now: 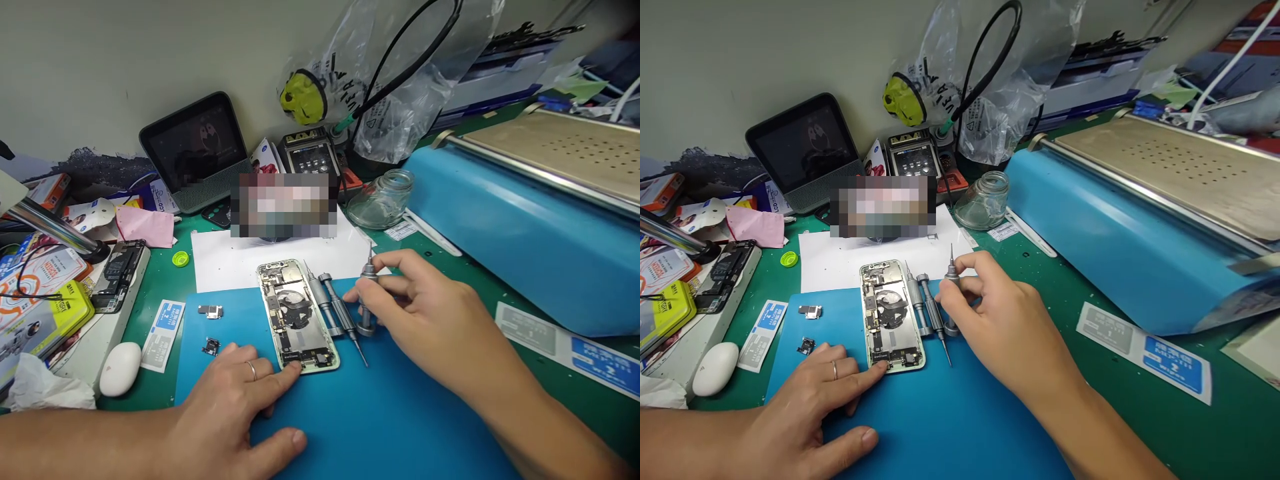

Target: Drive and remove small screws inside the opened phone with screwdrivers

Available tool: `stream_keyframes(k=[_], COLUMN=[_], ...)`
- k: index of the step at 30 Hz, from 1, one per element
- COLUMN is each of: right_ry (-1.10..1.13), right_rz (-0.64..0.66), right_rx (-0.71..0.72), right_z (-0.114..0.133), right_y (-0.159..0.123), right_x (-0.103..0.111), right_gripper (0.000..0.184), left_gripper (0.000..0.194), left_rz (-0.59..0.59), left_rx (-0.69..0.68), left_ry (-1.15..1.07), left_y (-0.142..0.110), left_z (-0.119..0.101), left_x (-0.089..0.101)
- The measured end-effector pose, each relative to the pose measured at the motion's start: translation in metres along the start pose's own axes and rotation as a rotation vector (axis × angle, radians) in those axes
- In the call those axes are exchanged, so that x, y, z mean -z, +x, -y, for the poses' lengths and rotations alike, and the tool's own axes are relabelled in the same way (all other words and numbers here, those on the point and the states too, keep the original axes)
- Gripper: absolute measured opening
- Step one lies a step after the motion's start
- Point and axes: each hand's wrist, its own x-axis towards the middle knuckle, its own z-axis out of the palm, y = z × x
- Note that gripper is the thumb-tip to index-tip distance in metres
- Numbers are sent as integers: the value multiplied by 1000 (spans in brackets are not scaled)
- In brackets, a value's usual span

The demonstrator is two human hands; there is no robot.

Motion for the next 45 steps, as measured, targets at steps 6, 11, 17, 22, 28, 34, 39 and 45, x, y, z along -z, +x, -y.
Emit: stream_keyframes(k=[6,11,17,22,28,34,39,45], right_ry=[-1,-61,-37,-19,-17,14,17,23], right_rz=[-18,-73,-102,-126,-135,-147,-206,-227], right_rx=[-8,115,191,181,146,150,191,193], right_z=[0,-2,-4,-5,-9,-11,-12,-12], right_y=[0,-1,-1,0,-1,0,-1,-3], right_x=[0,0,-4,-5,-6,-7,-8,-8], right_gripper=[27,32,27,28,33,29,25,23], left_gripper=[45,46,46,47,48,45,48,50], left_rz=[-2,4,7,9,10,21,25,18], left_rx=[-7,-4,4,15,12,28,34,30], left_ry=[-3,-12,-29,-40,-49,-68,-76,-78], left_y=[-1,-1,0,-1,-1,0,0,-1], left_z=[1,0,-1,-1,0,0,0,1], left_x=[0,0,0,0,-1,-1,0,0])
